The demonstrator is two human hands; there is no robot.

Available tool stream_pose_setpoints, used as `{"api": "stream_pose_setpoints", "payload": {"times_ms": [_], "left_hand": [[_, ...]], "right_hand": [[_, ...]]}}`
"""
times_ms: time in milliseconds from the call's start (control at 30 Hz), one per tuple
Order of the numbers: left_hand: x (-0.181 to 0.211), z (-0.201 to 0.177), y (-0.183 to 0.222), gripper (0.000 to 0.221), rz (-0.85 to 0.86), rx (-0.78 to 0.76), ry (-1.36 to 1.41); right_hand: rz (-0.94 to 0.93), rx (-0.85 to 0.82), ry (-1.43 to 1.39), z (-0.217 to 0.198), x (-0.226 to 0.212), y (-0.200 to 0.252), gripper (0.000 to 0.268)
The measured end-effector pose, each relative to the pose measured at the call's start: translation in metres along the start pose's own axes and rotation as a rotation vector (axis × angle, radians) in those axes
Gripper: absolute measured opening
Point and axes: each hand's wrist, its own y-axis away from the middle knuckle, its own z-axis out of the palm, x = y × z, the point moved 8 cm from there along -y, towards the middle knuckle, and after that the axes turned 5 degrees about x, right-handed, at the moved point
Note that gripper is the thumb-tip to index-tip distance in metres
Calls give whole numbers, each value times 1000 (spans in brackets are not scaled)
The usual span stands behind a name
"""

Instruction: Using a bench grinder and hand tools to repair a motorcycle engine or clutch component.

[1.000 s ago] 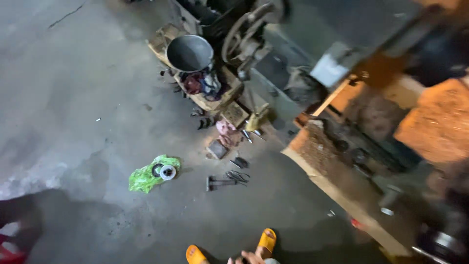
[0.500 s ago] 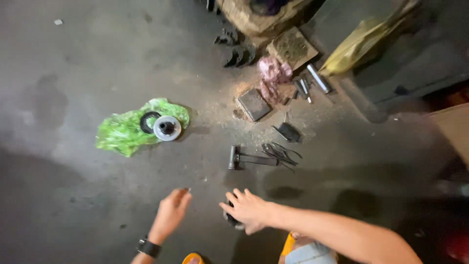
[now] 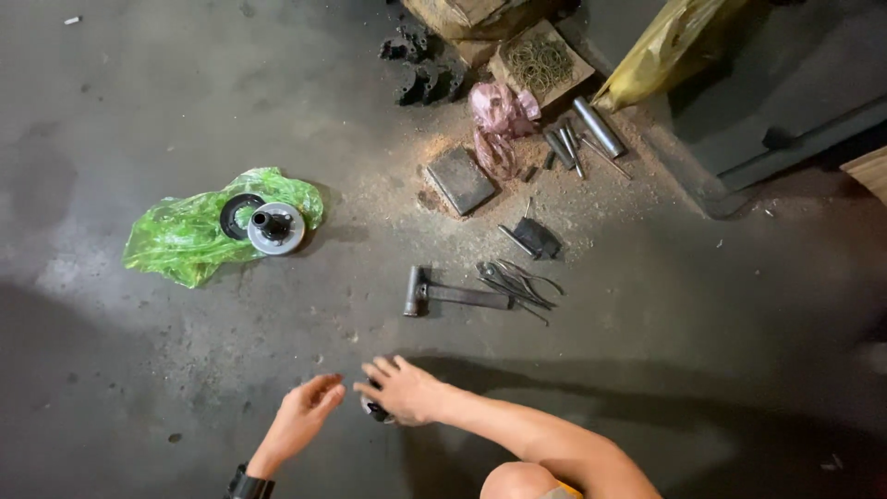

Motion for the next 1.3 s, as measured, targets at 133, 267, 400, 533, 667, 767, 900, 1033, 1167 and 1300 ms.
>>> {"api": "stream_pose_setpoints", "payload": {"times_ms": [133,267,400,533,667,767,900,1033,1167,1300], "left_hand": [[3,-8,-22,42,122,93,-53],[-2,8,-19,37,114,214,314],[17,24,-13,33,231,81,277],[20,20,-12,31,264,155,288],[29,16,-5,30,232,181,302],[29,2,5,30,212,315,38],[39,20,30,48,530,335,-419],[59,65,45,97,530,205,-617],[34,106,29,118,584,155,-761],[35,107,2,114,594,152,-738]], "right_hand": [[395,360,-3,-42,95,29,54],[729,393,157,-24,175,76,50],[786,258,256,25,208,76,33],[748,330,75,21,208,44,19],[826,681,-18,-12,236,32,11],[866,674,97,-52,243,95,13],[1161,205,134,4,291,179,20],[1139,290,150,7,292,206,29],[1095,501,153,-22,285,208,34],[977,714,-16,-103,237,196,24]]}}
